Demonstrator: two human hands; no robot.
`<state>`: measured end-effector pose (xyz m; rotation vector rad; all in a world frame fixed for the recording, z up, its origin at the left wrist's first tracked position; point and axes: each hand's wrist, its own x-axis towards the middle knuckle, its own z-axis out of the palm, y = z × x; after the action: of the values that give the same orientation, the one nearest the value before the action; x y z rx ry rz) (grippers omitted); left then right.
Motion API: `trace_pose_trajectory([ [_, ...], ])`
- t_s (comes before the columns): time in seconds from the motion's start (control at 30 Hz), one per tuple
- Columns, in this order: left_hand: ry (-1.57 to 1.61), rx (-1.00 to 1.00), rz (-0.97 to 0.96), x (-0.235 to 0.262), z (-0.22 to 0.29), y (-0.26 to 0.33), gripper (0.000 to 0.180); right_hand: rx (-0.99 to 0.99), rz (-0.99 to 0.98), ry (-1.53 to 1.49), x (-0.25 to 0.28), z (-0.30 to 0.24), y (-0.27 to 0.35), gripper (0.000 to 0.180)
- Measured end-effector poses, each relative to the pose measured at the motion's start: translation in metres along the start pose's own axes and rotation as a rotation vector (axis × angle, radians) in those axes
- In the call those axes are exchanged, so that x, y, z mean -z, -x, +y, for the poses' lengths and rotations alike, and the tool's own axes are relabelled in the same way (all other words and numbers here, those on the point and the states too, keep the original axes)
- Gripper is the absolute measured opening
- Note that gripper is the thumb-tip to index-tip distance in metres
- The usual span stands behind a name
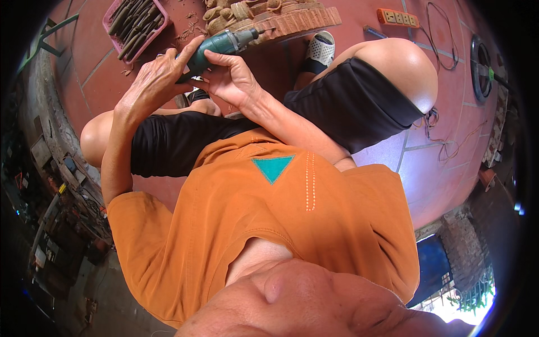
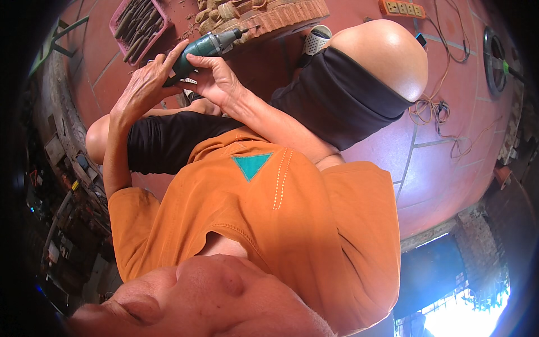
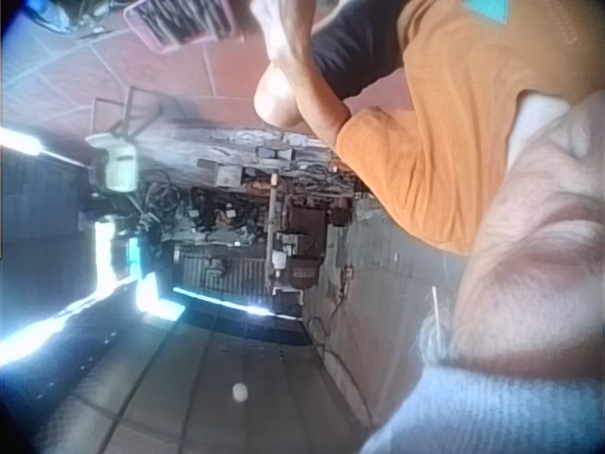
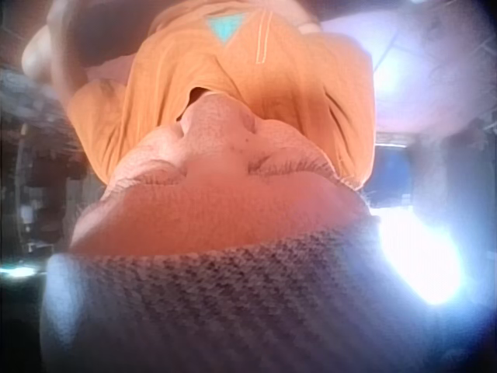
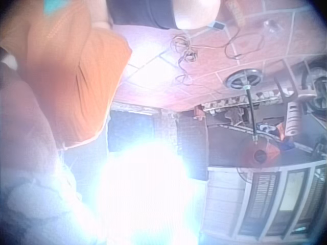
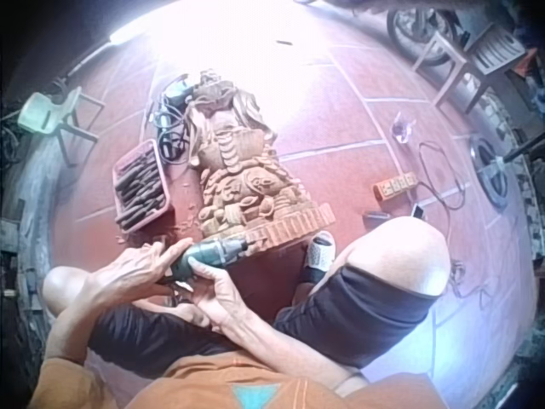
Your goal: The person uses a rotary carving tool to shape and detail a wooden sculpture of a figure. The person holds the tool with both hands and works on the base and lower sections of the sculpture while sitting on the floor.
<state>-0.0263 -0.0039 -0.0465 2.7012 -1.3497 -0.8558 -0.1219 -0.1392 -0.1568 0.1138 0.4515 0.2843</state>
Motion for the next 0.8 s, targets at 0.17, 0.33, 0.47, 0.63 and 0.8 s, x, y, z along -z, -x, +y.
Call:
trace_pose_trajectory([
  [0.17,-0.001,0.005,0.025,-0.0019,-0.0015,-0.0004,0.102,-0.01,-0.01,0.023,0.002,-0.0014,-0.0046,0.034],
  [0.33,-0.016,0.0,0.037,-0.0019,-0.0021,0.0003,0.101,0.01,-0.029,0.039,-0.0017,-0.0019,-0.0035,0.033],
  [0.47,-0.029,-0.005,0.041,-0.0005,-0.0016,0.0004,0.101,0.01,-0.024,0.035,-0.0006,-0.0022,-0.0049,0.033],
  [0.63,-0.015,0.006,0.014,0.0005,0.0,-0.0003,0.101,-0.003,-0.02,0.012,-0.0021,-0.0009,-0.0013,0.032],
  [0.8,-0.004,0.004,0.003,-0.0007,0.0002,-0.0004,0.101,-0.002,0.008,-0.009,0.0024,0.0012,-0.0004,0.032],
])
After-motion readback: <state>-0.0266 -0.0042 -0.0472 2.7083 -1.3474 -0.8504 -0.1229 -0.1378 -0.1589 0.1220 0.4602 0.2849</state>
